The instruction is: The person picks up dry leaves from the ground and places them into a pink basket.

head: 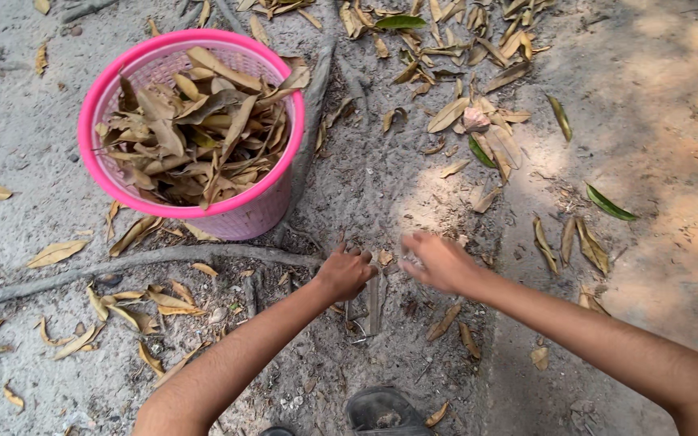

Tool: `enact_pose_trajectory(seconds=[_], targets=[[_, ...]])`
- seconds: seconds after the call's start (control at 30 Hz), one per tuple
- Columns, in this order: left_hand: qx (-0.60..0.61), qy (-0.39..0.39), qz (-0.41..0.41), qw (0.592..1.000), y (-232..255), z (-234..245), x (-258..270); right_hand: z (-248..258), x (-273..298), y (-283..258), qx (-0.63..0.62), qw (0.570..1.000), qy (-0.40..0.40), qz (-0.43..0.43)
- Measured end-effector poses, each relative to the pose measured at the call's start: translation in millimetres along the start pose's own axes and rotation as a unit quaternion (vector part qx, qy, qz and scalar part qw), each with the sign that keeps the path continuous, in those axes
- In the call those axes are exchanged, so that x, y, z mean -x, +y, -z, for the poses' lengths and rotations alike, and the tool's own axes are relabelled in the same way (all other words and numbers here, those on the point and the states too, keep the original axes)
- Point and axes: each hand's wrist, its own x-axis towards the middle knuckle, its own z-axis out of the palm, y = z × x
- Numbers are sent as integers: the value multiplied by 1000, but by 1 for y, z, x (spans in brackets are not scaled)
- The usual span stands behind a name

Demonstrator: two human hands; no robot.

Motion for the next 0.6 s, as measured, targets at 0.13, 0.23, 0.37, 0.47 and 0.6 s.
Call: enact_pose_trajectory(seconds=[0.13, 0.23, 0.37, 0.47, 0.6], targets=[[-52, -46, -39, 997, 21, -8, -23, -56, 47, 42, 133, 981, -140, -6], [-60, -55, -57, 995, 34, -10, -33, -80, 65, 66, 144, 971, -189, -36], [-78, -90, -73, 990, 45, -15, -40, -114, 76, 95, 123, 979, -159, -42], [-71, -83, -77, 991, 47, -22, -38, -139, 74, 115, 124, 977, -171, -32], [-52, -115, -61, 990, 46, -24, -33, -162, 65, 135, 171, 978, -109, 41]])
